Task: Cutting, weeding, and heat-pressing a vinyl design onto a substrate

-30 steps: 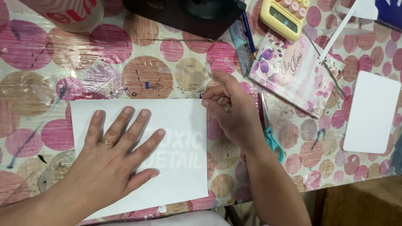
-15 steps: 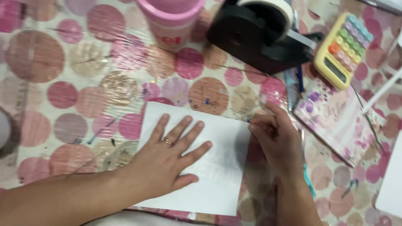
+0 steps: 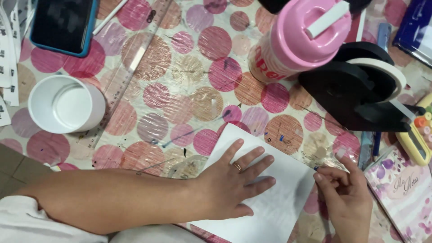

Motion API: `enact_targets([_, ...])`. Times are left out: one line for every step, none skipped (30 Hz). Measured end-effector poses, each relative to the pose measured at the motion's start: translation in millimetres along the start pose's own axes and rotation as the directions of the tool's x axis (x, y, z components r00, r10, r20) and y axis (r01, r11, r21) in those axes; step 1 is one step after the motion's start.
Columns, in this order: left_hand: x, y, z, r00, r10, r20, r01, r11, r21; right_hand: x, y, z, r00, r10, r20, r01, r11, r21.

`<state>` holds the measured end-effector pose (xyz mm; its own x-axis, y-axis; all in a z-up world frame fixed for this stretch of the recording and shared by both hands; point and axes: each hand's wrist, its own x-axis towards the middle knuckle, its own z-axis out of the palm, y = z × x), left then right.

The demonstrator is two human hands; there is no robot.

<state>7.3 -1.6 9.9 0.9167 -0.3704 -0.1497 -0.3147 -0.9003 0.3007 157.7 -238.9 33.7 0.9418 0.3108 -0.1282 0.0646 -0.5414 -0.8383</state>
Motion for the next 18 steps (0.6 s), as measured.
enact_targets([-1.1,-0.4,1.8,1.000,-0.008,-0.004,0.008,1.000,-0.002,-0.3,0.2,1.4,1.000,-0.005,0.008,0.005,1.000,-0.003])
enact_targets([-1.8,-0.6,3.6,0.999,-0.003,-0.037,0.003,1.000,0.005,-0.4,0.6,2.5,1.000,0.024,-0.014,-0.024,1.000,0.003])
enact_targets([-2.2,-0.6,5.4,0.998,0.002,-0.070,-0.001,1.000,0.014,-0.2,1.0,3.4,0.998,0.052,-0.037,-0.052,0.999,0.009])
enact_targets([-3.8,-1.1,7.7,0.997,-0.007,-0.075,0.008,1.000,0.013,1.3,5.9,2.9,0.999,0.046,-0.029,-0.045,0.999,0.006])
enact_targets([-5.2,-1.0,10.1,0.990,-0.006,-0.138,0.010,1.000,0.028,1.8,10.8,1.5,0.999,0.035,-0.027,-0.035,0.999,0.008])
enact_targets([-6.2,-0.6,12.6,0.980,-0.004,-0.200,0.014,0.999,0.044,2.7,16.0,-0.2,0.999,0.025,-0.024,-0.025,1.000,0.010])
enact_targets([-6.6,-0.8,11.7,0.979,-0.008,-0.203,0.017,0.999,0.042,3.7,19.7,-0.6,1.000,0.021,-0.021,-0.021,1.000,0.007])
enact_targets([-6.5,-0.8,10.8,0.980,-0.009,-0.198,0.019,0.999,0.049,4.9,23.6,-1.3,1.000,0.007,-0.016,-0.007,1.000,0.013])
enact_targets([-6.7,-0.6,9.9,0.981,-0.008,-0.191,0.019,0.998,0.055,5.3,27.6,-2.2,1.000,-0.004,-0.012,0.004,1.000,0.020])
enact_targets([-6.5,-1.0,10.1,0.981,-0.011,-0.194,0.021,0.998,0.053,4.5,23.4,-1.3,1.000,-0.005,-0.010,0.006,1.000,0.018])
enact_targets([-6.5,-1.1,10.4,0.982,-0.009,-0.191,0.018,0.999,0.045,3.6,19.5,-0.2,1.000,0.000,-0.010,0.000,1.000,0.013])
enact_targets([-6.3,-1.2,10.8,0.982,-0.007,-0.189,0.014,0.999,0.038,2.8,15.6,0.7,1.000,0.005,-0.010,-0.005,1.000,0.008])
enact_targets([-6.8,-1.2,11.7,0.982,-0.008,-0.189,0.016,0.999,0.036,3.2,17.1,0.4,1.000,0.005,-0.009,-0.005,1.000,0.006])
enact_targets([-7.0,-1.2,12.6,0.979,-0.007,-0.203,0.016,0.999,0.041,3.7,18.7,-0.1,1.000,0.008,-0.007,-0.008,1.000,0.006])
enact_targets([-7.2,-1.1,13.5,0.976,-0.005,-0.217,0.015,0.999,0.045,3.9,20.4,-0.6,1.000,0.011,-0.005,-0.011,1.000,0.007])
enact_targets([-7.4,-0.8,14.3,0.976,-0.006,-0.217,0.016,0.999,0.044,3.7,19.8,-0.5,1.000,0.012,-0.004,-0.012,1.000,0.005])
enact_targets([-7.5,-0.8,15.1,0.972,-0.009,-0.237,0.018,0.999,0.035,3.7,19.1,-0.2,1.000,0.009,-0.005,-0.009,1.000,0.001])
enact_targets([-7.4,-0.8,15.9,0.966,-0.012,-0.257,0.019,0.999,0.027,3.7,18.4,0.0,1.000,0.007,-0.005,-0.007,1.000,-0.003])
